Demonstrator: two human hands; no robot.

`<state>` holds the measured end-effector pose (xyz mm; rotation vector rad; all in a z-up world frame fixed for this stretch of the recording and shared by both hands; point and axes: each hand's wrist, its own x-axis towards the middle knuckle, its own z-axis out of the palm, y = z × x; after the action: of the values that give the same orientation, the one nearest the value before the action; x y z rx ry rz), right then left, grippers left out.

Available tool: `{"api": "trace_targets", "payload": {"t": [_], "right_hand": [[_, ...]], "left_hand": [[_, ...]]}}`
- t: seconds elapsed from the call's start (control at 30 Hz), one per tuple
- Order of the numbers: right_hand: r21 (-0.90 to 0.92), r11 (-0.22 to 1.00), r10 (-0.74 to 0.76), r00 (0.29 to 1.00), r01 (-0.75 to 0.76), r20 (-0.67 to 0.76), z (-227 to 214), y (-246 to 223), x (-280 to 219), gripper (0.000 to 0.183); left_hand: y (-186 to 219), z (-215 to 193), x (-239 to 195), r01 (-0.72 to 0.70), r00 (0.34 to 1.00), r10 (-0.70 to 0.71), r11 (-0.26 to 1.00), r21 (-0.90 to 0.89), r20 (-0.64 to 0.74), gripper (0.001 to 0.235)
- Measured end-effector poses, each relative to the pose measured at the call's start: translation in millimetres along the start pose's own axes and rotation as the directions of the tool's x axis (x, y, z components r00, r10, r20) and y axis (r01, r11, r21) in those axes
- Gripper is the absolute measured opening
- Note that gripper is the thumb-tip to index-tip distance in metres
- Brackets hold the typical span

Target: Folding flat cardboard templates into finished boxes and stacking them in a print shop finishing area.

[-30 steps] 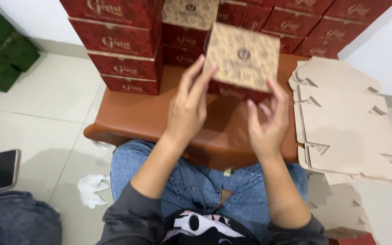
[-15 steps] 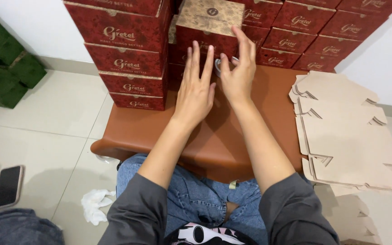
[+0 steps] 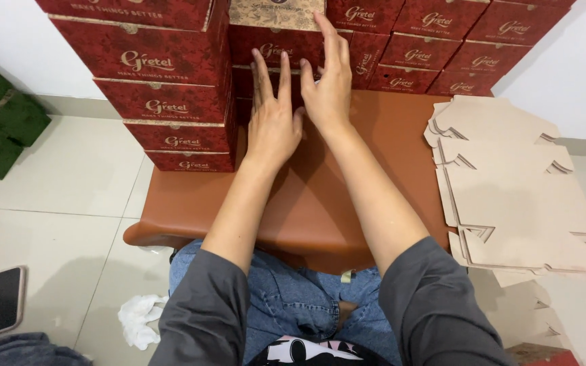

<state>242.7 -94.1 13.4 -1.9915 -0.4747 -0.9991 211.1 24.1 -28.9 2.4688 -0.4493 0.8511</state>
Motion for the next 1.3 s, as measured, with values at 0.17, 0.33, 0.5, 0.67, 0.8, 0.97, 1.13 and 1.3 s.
{"api": "trace_targets", "payload": {"t": [0.17, 0.33, 0.5, 0.67, 0.8, 0.97, 1.13, 1.3], "right_hand": [[-0.025, 0.999, -0.031, 0.999, 0.031, -0.013, -2, 1, -5, 0.086], [-0.046, 0.995, -0.084, 0.996, 0.084, 0.008, -37, -10, -27, 0.092], [-0.272, 0.962, 0.165, 0.865, -0.034, 0.475, -127, -66, -98, 0.063], [-0.508, 0.854, 0.427, 0.713, -0.115, 0.556, -149, -41, -161, 0.060], [-0.565, 0.823, 0.442, 0.691, -0.057, 0.573, -150, -39, -174, 0.060], [-0.575, 0.816, 0.443, 0.702, -0.059, 0.557, -149, -34, -178, 0.061], [-0.529, 0.847, 0.397, 0.709, -0.040, 0.582, -196, -65, -186, 0.061], [-0.479, 0.864, 0.401, 0.788, -0.156, 0.467, -281, -85, -202, 0.042]], "left_hand": [[0, 5, -6, -0.001, 1.000, 0.001, 1.000, -0.021, -0.002, 0.101], [27, -16, -35, -0.062, 0.997, 0.059, 0.997, -0.052, -0.057, 0.094], [65, -24, -107, -0.041, 0.930, 0.073, 0.995, -0.094, 0.361, 0.086], [72, -19, -129, -0.006, 0.897, 0.047, 0.995, -0.095, 0.440, 0.068], [71, -19, -134, -0.057, 0.879, 0.065, 0.998, -0.030, 0.472, 0.060], [70, -19, -133, -0.049, 0.853, 0.047, 0.999, -0.010, 0.519, 0.061], [70, -20, -133, -0.041, 0.846, 0.038, 0.999, -0.005, 0.532, 0.061], [91, -28, -133, -0.149, 0.883, 0.186, 0.982, -0.119, 0.432, 0.040]]}}
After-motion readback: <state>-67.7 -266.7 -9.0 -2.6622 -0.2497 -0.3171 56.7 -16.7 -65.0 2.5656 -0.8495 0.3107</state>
